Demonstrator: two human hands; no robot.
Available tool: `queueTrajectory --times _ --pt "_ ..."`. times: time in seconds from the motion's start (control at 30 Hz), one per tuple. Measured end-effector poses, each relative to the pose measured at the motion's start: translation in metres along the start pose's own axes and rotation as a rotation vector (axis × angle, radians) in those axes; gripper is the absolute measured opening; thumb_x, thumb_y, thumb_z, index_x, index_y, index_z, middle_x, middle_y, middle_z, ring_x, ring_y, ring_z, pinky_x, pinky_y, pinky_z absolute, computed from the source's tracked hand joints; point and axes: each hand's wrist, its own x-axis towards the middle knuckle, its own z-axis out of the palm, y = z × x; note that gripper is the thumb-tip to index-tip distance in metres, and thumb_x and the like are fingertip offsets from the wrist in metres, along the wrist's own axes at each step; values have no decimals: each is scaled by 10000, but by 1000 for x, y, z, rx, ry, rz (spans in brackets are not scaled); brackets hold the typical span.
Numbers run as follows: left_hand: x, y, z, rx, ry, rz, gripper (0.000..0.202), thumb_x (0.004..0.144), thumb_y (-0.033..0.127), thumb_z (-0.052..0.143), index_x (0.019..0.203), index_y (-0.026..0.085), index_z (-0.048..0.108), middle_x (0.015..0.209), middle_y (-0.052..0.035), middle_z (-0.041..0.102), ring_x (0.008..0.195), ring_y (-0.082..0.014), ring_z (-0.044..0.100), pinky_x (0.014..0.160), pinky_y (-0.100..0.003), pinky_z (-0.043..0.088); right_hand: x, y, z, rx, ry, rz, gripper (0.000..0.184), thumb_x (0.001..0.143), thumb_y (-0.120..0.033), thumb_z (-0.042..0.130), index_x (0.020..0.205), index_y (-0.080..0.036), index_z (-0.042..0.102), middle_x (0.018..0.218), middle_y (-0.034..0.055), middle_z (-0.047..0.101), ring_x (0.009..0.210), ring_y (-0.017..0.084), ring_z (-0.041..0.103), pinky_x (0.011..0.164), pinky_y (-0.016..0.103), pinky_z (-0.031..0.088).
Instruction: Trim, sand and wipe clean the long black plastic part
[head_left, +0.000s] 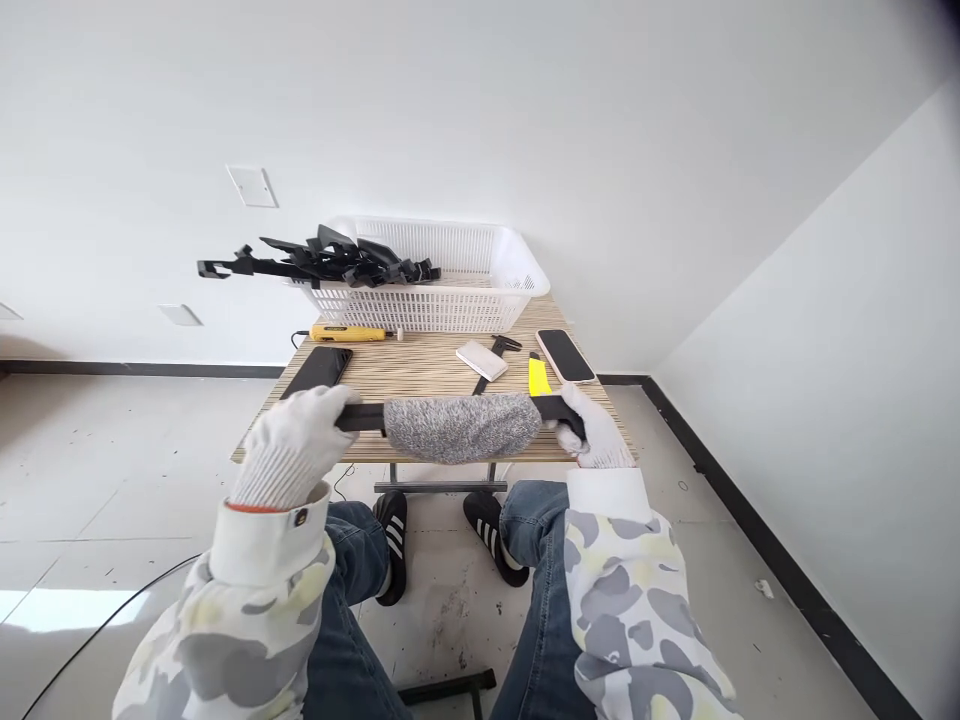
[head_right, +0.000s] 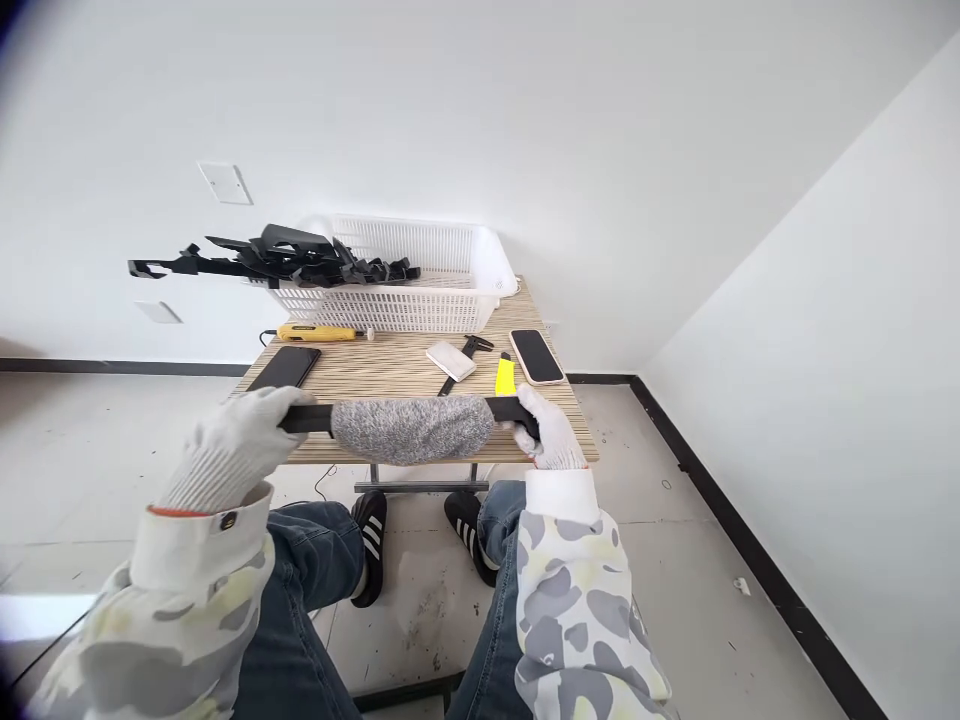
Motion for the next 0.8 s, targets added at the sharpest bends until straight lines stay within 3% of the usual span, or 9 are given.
queueTrajectory --times 0.13,0.23,0.33,0.43,0.5,0.57,0.63,0.7,0.8 --pt "11 16 22 -2 37 179 284 847 345 536 1048 241 709 1004 -68 745 907 -287 721 704 -360 500 -25 -10 -13 -88 265 9 536 762 -667 673 875 -143 702 421 -34 501 315 85 354 313 208 187" --pt "14 26 40 20 81 208 259 874 337 505 998 219 698 974 -86 750 902 -299 731 654 -349 474 -36 -10 -16 -225 537 -7 510 782 -609 648 972 -146 747 549 12 611 407 135 487 366 241 320" --pt "17 31 51 7 66 208 266 888 344 486 1003 224 693 983 -88 758 899 -311 741 634 -348 465 -37 -2 -11 -522 897 -128 433 812 -507 614 1020 -161 772 931 127 747 798 260 679 665 375 541" --pt "18 32 55 -20 60 196 278 895 375 479 993 228 694 981 -87 763 916 -331 746 640 -361 474 -36 7 12 -811 1152 -437 412 840 -450 634 1106 -167 770 1249 197 684 1173 351 599 968 522 472" --pt "19 34 57 -35 56 188 277 886 380 488 985 225 695 979 -90 763 912 -340 746 637 -369 478 -37 10 42 -905 1082 -725 376 910 -458 606 1090 -174 773 1273 193 668 1206 331 581 1032 530 430" --pt "18 36 59 -46 57 185 273 875 365 494 986 220 697 981 -94 764 915 -346 746 636 -374 481 -39 15 79 -995 857 -959 330 949 -466 593 1041 -211 781 1218 140 697 1195 300 590 1118 555 353" --pt "18 39 61 -62 73 185 280 877 365 491 991 215 699 994 -99 765 920 -348 745 637 -378 482 -40 22 116 -1071 632 -1004 345 948 -496 612 1132 -246 763 1278 105 688 1265 311 549 1175 595 264" --pt "17 40 63 -74 95 183 293 892 373 476 984 209 701 992 -105 766 914 -348 745 634 -379 479 -39 32 145 -1104 495 -989 362 944 -505 618 1156 -247 754 1290 105 693 1257 319 558 1191 613 222" --pt "15 40 65 -76 116 182 293 900 346 462 969 201 707 978 -108 769 897 -343 744 627 -378 469 -34 47 160 -1100 424 -973 295 983 -428 573 1136 -247 750 1159 67 750 1138 267 628 1212 593 187"
